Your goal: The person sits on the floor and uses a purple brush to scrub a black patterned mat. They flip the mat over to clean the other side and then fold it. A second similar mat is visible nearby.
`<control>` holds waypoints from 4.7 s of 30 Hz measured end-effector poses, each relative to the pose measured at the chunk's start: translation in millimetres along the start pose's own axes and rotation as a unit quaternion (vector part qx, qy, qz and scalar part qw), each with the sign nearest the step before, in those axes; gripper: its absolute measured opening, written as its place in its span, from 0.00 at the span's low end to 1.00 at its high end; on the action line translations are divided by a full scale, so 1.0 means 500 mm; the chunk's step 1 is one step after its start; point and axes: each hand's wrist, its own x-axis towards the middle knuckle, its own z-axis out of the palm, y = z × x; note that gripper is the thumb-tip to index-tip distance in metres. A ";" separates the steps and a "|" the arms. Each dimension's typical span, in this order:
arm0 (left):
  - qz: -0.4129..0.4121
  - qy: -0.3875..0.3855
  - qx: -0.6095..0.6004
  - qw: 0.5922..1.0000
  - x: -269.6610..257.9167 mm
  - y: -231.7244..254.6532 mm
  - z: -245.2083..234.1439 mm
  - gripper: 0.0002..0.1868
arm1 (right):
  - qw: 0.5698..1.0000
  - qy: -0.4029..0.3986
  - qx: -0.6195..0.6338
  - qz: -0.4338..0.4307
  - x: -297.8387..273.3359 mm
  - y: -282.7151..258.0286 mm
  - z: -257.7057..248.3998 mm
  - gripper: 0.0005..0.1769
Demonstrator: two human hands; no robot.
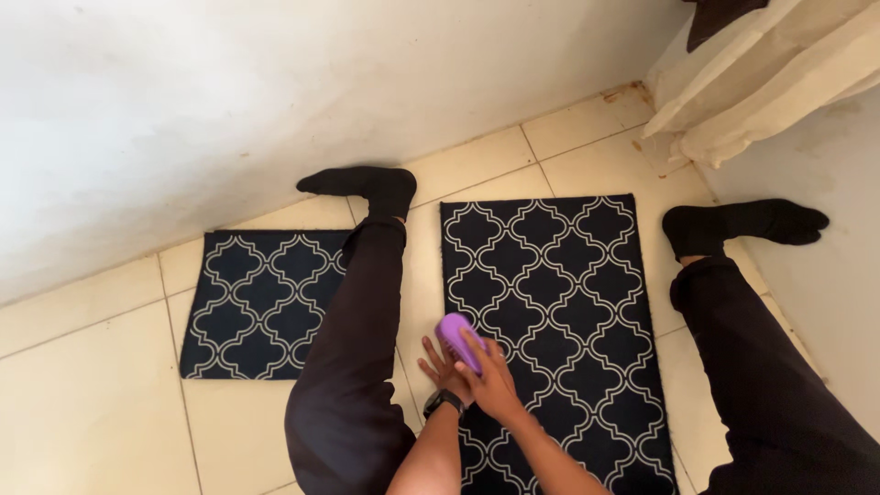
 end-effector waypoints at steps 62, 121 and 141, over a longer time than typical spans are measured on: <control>-0.177 -0.430 -0.034 0.884 -0.045 0.027 -0.132 0.85 | 0.921 0.228 -0.210 0.238 -0.117 0.220 -0.266 0.36; -0.198 -0.343 0.037 0.918 -0.103 0.028 -0.102 0.91 | 0.979 0.075 -0.168 0.087 -0.200 0.113 -0.101 0.44; -0.235 -0.207 -0.047 0.949 -0.047 0.053 -0.059 0.63 | 0.984 0.003 -0.151 0.098 -0.200 0.156 -0.083 0.43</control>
